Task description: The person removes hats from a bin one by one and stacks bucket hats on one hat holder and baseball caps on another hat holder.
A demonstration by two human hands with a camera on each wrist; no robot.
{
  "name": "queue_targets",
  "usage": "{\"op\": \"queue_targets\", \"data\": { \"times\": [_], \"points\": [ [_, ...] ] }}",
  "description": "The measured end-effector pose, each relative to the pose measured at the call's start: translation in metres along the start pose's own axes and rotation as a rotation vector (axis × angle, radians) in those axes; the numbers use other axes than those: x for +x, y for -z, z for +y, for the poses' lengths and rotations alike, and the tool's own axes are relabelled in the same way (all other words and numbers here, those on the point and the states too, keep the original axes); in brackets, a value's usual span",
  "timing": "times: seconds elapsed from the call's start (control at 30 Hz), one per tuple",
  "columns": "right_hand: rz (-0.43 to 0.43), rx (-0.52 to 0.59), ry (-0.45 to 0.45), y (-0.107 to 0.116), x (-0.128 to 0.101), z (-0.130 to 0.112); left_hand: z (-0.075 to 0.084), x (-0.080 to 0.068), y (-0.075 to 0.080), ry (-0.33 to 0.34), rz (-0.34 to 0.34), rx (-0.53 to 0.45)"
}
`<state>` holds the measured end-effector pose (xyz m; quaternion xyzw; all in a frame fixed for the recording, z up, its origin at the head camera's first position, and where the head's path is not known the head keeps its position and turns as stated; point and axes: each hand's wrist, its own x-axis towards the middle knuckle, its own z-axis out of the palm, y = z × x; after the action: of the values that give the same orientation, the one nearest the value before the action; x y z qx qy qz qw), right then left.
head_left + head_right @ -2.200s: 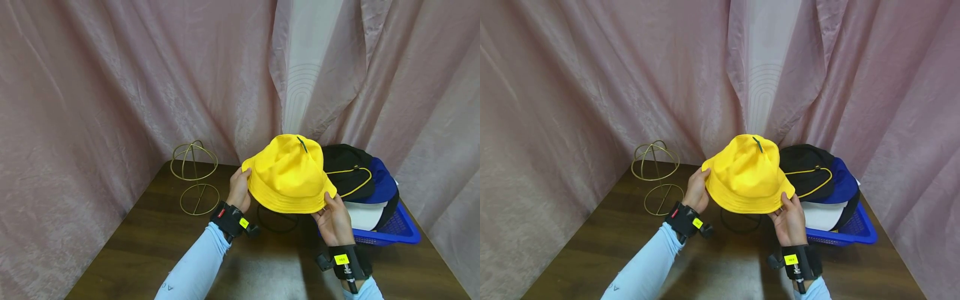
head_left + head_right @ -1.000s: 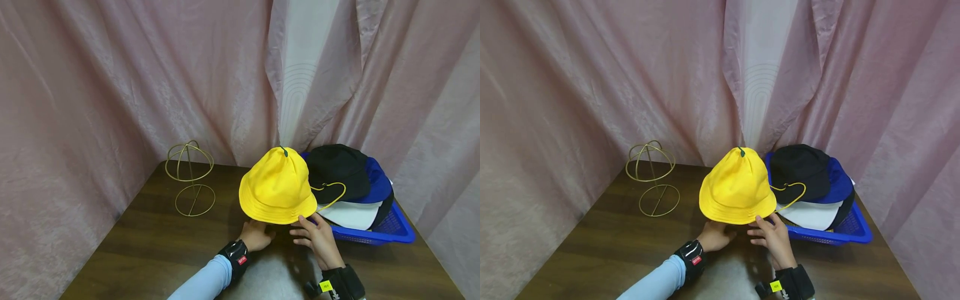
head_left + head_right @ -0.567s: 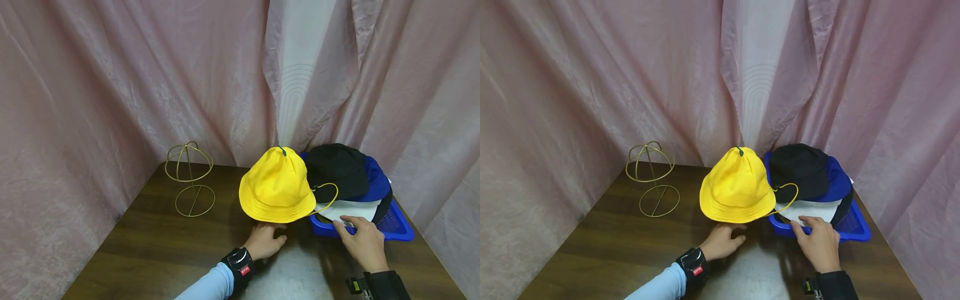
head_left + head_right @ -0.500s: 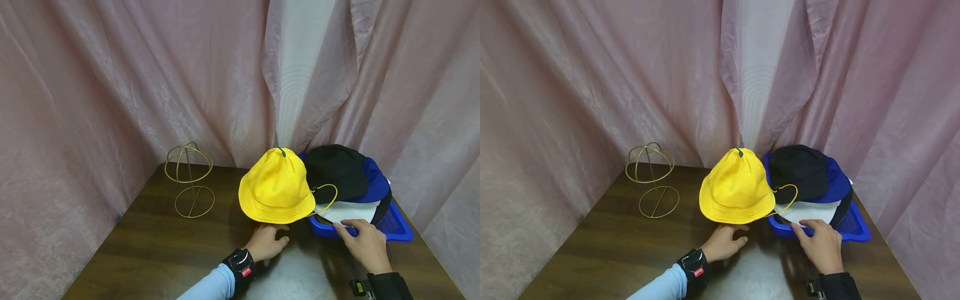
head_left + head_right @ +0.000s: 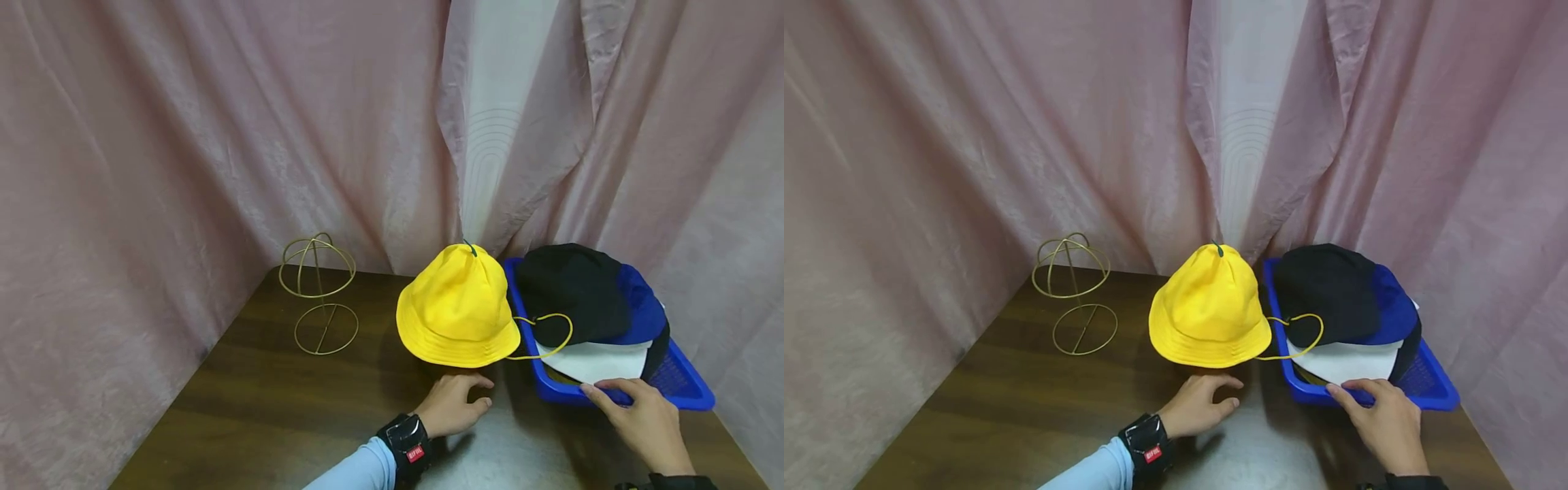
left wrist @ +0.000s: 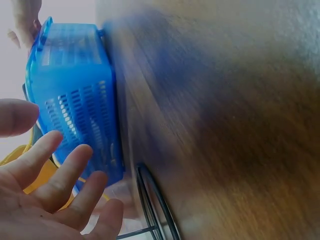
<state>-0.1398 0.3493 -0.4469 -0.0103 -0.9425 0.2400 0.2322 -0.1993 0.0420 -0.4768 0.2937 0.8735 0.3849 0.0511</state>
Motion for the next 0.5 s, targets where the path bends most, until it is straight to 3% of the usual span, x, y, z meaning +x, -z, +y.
{"op": "queue_targets", "data": {
  "times": [0.27,0.5],
  "points": [
    [-0.132,-0.085,-0.147,0.025,-0.005,0.023,0.005,-0.003,0.003,-0.02,0.007,-0.03],
    [-0.206,-0.174,-0.275,0.035,-0.01,0.041,0.006,-0.006,0.004,0.004,0.009,-0.078]
  ]
}}
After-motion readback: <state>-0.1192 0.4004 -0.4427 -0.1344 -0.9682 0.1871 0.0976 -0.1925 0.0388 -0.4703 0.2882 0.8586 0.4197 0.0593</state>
